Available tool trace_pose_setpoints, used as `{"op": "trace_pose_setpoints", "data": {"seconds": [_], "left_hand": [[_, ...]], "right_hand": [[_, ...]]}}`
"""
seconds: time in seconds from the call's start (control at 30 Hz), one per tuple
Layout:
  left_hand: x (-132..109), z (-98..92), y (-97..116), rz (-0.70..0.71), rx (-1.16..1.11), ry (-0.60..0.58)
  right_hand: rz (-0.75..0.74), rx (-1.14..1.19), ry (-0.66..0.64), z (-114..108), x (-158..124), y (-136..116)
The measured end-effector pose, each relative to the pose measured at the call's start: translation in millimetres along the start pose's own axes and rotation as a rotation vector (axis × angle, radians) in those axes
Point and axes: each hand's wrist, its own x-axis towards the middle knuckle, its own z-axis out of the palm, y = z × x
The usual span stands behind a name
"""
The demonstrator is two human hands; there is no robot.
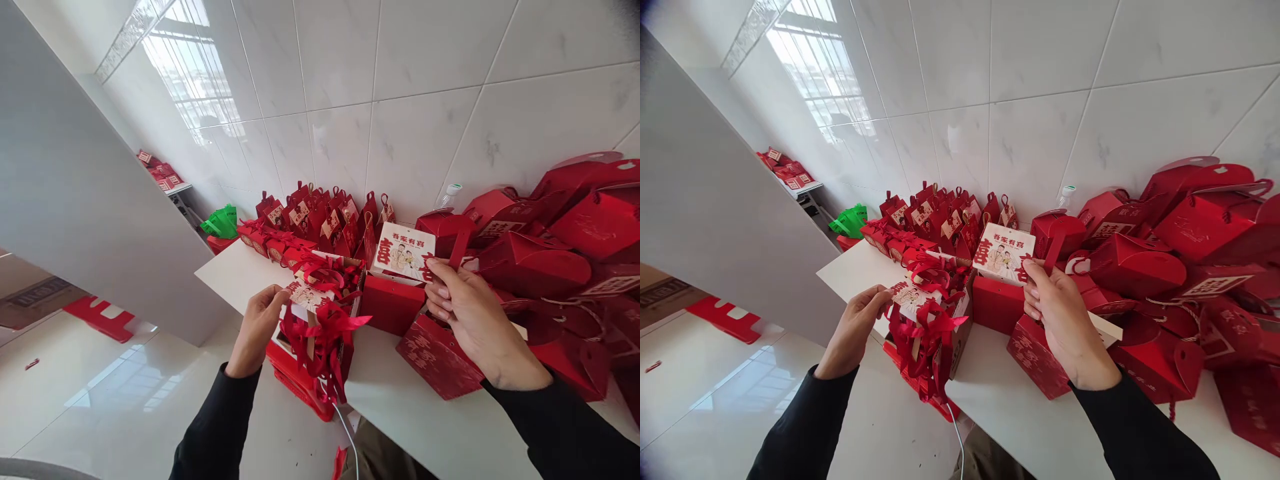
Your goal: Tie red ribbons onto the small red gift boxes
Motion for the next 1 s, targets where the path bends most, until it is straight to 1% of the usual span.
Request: {"op": "trace_pose_setpoints", "data": {"seconds": [0.1, 0.23, 0.37, 0.47, 0.57, 0.73, 0.87, 1.0], "left_hand": [[-1, -1.9, -5, -0.027, 0.033, -0.021], [0, -1.2, -14, -0.052, 0.067, -0.027], [2, -0.7, -16, -0.029, 0.083, 0.008], [3, -1.2, -16, -0.019, 0.085, 0.006], [4, -1.9, -17, -0.019, 0.082, -0.004], [6, -2.4, -21, -0.045, 0.072, -0.02], [6, -2.6, -23, -0.07, 0.066, -0.036], [4, -3.6, -22, -0.071, 0.078, -0.042]], "right_hand": [[-0.044, -0.059, -0.035, 5, 8, -1], [-0.144, -0.22, -0.068, 23, 35, 4], [-0.247, -0.406, -0.103, 46, 66, 20], [-0.275, -0.543, -0.17, 54, 80, 33], [-0.288, -0.681, -0.213, 55, 86, 42], [-0.315, -0.858, -0.214, 52, 89, 42], [-0.322, -0.943, -0.202, 55, 87, 39], [-0.33, -0.969, -0.223, 57, 85, 38]]}}
